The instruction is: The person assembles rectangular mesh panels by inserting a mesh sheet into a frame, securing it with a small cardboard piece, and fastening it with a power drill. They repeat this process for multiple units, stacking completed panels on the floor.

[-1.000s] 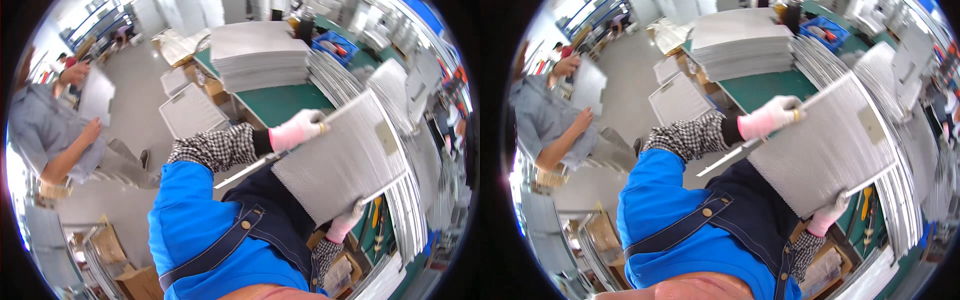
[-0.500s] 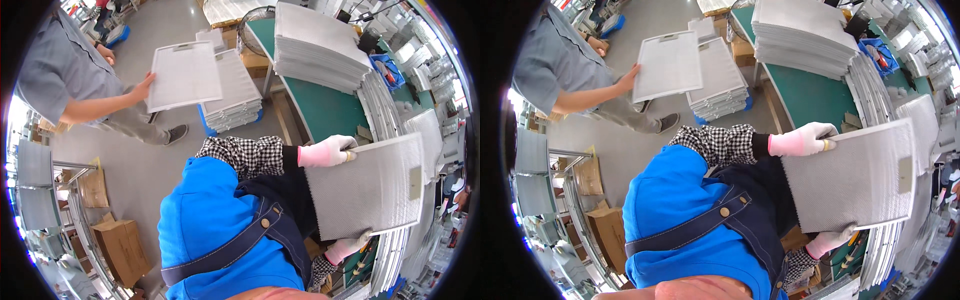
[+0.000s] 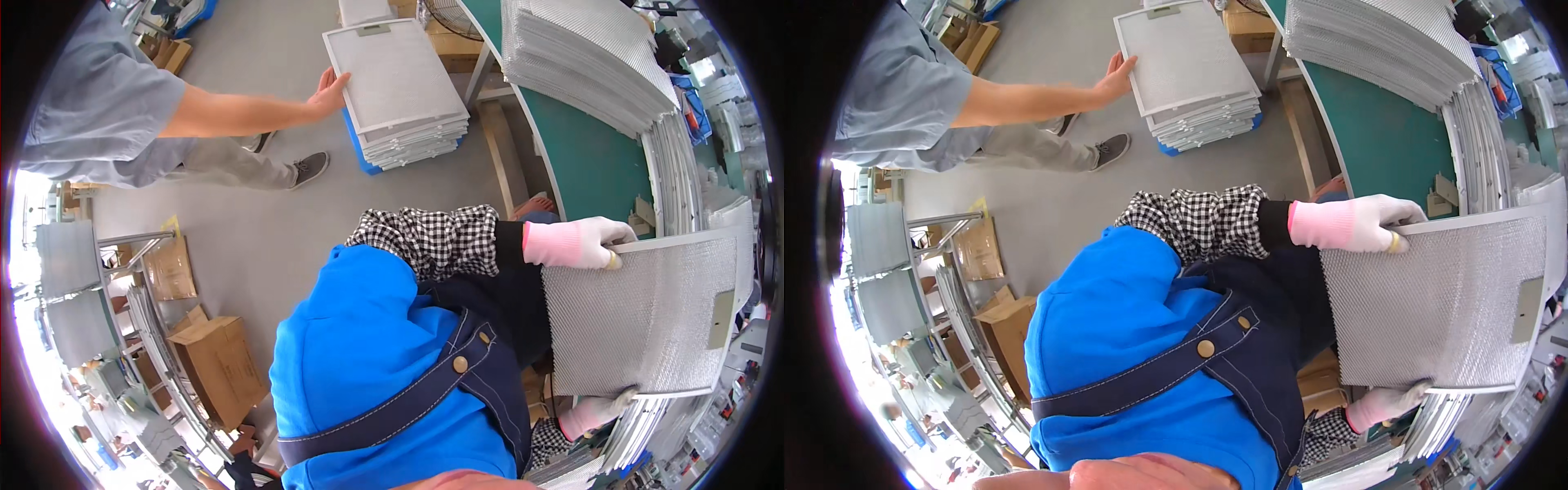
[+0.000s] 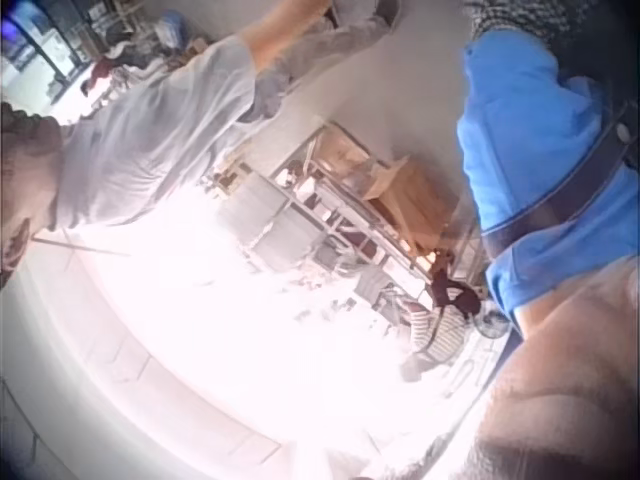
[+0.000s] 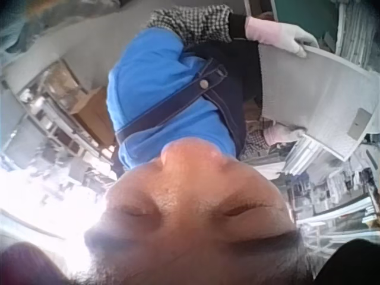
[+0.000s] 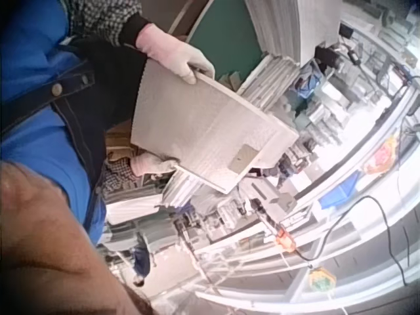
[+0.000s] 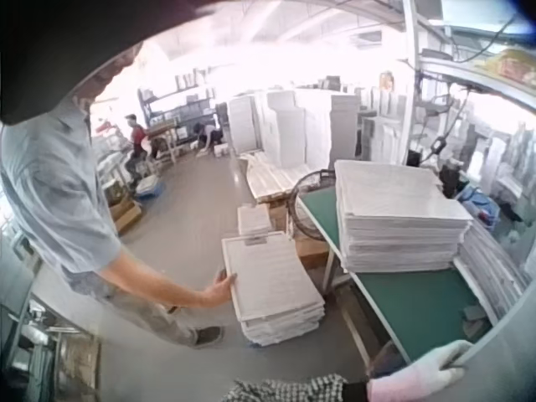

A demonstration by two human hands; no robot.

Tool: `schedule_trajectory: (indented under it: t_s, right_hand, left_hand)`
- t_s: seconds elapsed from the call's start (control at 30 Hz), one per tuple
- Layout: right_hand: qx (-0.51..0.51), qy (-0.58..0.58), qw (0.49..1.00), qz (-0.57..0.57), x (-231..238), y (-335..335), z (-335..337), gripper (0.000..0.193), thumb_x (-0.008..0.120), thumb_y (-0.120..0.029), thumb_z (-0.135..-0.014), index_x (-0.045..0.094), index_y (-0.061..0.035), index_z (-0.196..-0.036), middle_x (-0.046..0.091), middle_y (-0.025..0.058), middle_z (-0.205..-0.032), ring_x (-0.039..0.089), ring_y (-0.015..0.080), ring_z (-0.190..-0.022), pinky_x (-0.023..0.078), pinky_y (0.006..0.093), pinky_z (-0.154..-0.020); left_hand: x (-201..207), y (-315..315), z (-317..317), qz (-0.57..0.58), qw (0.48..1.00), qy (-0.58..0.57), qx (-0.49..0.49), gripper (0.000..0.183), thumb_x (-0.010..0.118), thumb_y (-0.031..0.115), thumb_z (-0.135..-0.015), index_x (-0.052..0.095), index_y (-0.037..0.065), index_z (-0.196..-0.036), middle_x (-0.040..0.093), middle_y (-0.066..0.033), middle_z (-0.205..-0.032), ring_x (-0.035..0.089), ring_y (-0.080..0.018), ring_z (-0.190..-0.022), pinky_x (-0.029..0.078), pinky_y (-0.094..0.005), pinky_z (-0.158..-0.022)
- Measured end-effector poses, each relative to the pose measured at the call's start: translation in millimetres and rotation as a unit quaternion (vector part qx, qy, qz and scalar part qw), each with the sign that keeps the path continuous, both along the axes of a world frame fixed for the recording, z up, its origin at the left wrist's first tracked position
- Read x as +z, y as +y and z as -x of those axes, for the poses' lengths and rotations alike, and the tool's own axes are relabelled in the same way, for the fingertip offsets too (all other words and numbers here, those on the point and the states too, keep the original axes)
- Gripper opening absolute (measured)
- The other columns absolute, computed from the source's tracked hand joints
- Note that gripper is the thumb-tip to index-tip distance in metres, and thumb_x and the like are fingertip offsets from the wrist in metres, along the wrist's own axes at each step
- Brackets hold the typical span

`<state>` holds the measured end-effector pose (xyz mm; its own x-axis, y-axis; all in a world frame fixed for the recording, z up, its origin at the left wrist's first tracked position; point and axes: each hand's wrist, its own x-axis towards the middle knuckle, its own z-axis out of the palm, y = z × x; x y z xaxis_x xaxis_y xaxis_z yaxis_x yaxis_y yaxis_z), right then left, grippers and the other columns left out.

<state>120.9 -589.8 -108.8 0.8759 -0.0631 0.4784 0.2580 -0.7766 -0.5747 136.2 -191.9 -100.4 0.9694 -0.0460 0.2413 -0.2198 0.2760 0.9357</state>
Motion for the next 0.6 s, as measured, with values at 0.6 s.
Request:
schedule_trajectory:
  t_s: [0.6]
  right_hand:
    - [-0.058,-0.059,0.953,-0.29,43,-1,26,0.061,0.033,-0.038,-0.107,0.038,0.0049,-0.15,0.034,0.0197,-0.159,0.033,0.032,-0.145,0.021,0.0443,-0.124]
  left_hand:
    - [47,-40,9,-0.046,0.994,-0.057,0.075,0.022,0.065,0.005,-0.088,0.06,-0.004,-0.108,0.065,-0.0156,-0.092,0.066,-0.0252,-0.084,0.052,-0.0361,-0.076]
